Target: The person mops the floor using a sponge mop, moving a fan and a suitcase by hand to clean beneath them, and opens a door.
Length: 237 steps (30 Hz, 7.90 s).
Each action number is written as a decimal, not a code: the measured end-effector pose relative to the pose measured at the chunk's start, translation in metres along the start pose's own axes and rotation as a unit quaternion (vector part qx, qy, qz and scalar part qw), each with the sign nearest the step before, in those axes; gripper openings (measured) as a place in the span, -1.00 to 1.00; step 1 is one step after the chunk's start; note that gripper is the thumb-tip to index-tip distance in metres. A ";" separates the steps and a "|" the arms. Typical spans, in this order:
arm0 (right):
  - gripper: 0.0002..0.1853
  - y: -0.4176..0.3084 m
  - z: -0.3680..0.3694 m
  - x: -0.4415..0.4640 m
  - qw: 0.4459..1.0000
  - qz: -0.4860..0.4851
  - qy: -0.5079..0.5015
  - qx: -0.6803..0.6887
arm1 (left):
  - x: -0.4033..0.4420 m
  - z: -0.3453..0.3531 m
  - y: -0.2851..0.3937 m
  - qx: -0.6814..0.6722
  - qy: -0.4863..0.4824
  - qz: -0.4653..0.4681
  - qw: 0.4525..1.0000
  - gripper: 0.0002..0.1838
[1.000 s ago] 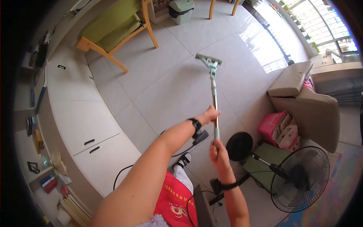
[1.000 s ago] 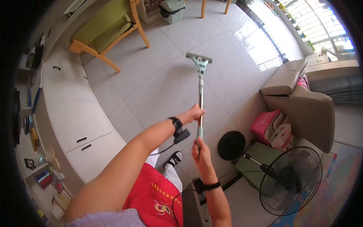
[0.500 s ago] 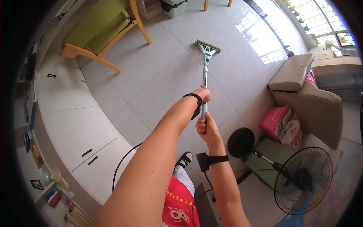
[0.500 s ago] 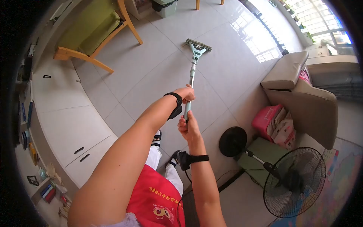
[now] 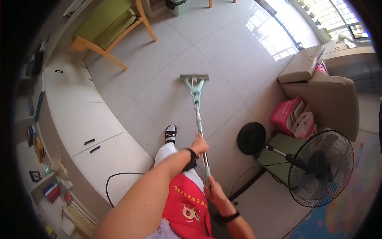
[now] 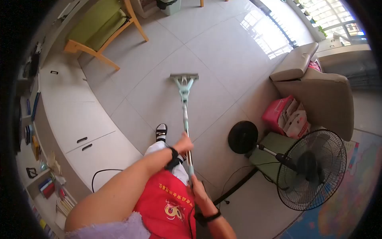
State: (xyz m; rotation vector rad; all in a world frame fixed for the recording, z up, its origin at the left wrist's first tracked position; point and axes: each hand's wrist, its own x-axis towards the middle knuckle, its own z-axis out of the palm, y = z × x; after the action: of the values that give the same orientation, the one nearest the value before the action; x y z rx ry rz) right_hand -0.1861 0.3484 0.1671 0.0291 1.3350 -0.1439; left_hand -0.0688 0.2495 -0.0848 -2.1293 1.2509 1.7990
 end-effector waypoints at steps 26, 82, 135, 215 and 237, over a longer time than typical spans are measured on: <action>-0.53 -0.054 0.076 0.077 0.990 0.049 -0.110 -0.073 | -0.008 -0.138 -0.022 -0.245 0.119 0.042 0.961 -0.30; -0.75 -0.332 0.084 0.130 0.972 -0.208 -0.076 0.080 | 0.196 -0.298 0.188 -0.317 0.027 0.032 0.947 -0.78; -0.78 -0.083 -0.014 -0.026 0.996 -0.076 -0.038 0.037 | -0.035 -0.073 0.151 -0.263 -0.218 -0.157 0.927 -0.76; -0.75 -0.278 -0.017 0.050 0.701 -0.110 -0.345 0.614 | 0.154 -0.136 0.333 0.021 -0.185 0.062 0.980 -0.75; -0.86 0.123 0.000 -0.212 0.796 0.129 -0.022 0.592 | -0.219 0.129 -0.042 0.134 -0.313 0.014 0.940 -0.58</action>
State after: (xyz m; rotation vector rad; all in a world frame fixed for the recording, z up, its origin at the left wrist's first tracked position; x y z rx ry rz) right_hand -0.2192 0.4884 0.3653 1.2604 0.9893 -0.7268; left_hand -0.1376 0.4610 0.0457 -1.2466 1.2482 1.9482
